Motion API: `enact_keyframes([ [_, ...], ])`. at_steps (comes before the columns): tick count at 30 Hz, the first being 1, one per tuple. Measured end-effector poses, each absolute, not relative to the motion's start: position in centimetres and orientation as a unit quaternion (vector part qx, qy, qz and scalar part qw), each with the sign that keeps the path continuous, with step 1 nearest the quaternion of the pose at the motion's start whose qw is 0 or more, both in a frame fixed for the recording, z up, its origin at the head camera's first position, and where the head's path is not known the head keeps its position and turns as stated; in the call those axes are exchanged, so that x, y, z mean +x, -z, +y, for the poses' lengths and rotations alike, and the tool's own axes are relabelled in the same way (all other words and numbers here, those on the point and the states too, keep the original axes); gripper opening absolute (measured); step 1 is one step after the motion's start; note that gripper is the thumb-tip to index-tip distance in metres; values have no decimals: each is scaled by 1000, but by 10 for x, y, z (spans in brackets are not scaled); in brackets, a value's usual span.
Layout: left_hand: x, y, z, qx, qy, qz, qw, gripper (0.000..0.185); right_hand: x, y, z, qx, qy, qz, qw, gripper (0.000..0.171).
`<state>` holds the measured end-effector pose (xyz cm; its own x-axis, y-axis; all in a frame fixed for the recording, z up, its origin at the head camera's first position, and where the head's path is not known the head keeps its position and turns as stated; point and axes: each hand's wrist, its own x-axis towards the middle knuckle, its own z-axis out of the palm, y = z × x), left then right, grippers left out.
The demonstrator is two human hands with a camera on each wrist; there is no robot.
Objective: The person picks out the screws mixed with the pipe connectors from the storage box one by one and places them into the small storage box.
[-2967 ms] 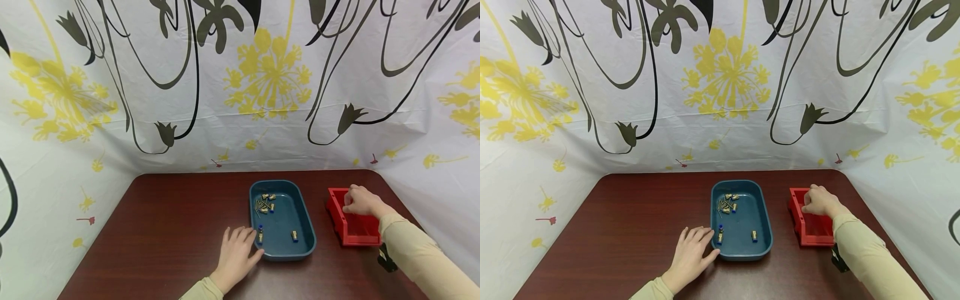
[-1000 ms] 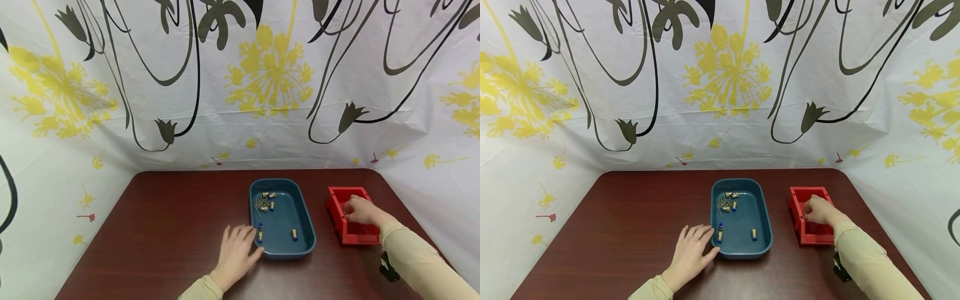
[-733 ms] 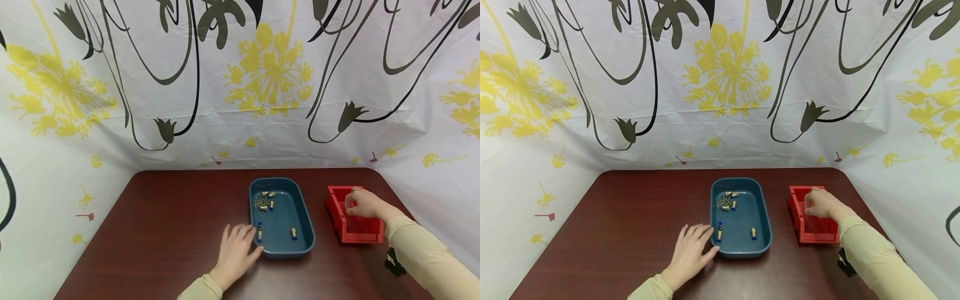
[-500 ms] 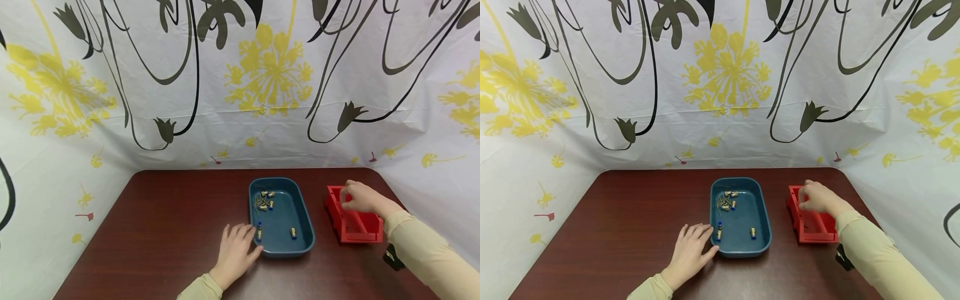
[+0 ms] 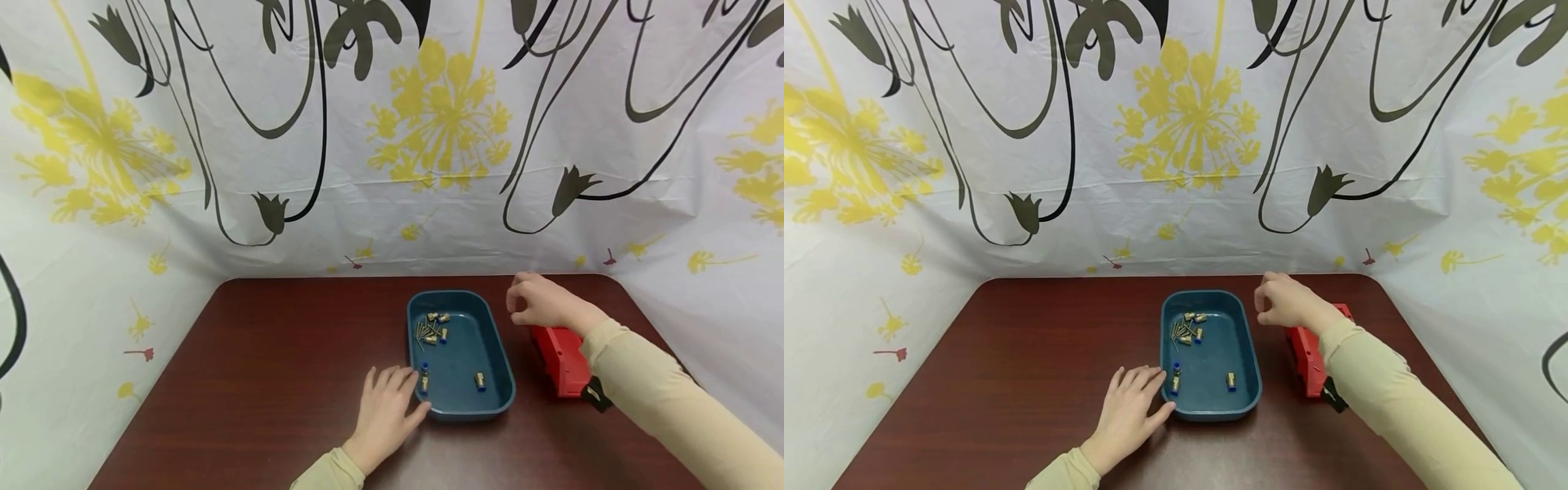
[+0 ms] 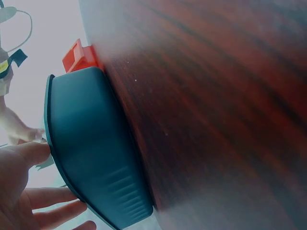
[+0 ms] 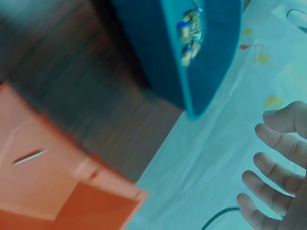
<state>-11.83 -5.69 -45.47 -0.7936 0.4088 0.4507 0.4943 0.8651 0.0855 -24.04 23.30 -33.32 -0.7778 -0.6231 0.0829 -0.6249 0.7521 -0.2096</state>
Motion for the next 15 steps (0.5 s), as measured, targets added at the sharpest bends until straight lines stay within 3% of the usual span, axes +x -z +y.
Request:
enact_keyframes([
  [15, -119, 455, -57, -239, 108, -942, 208, 44, -257, 325, 176, 373, -114, -921, -10, 10],
])
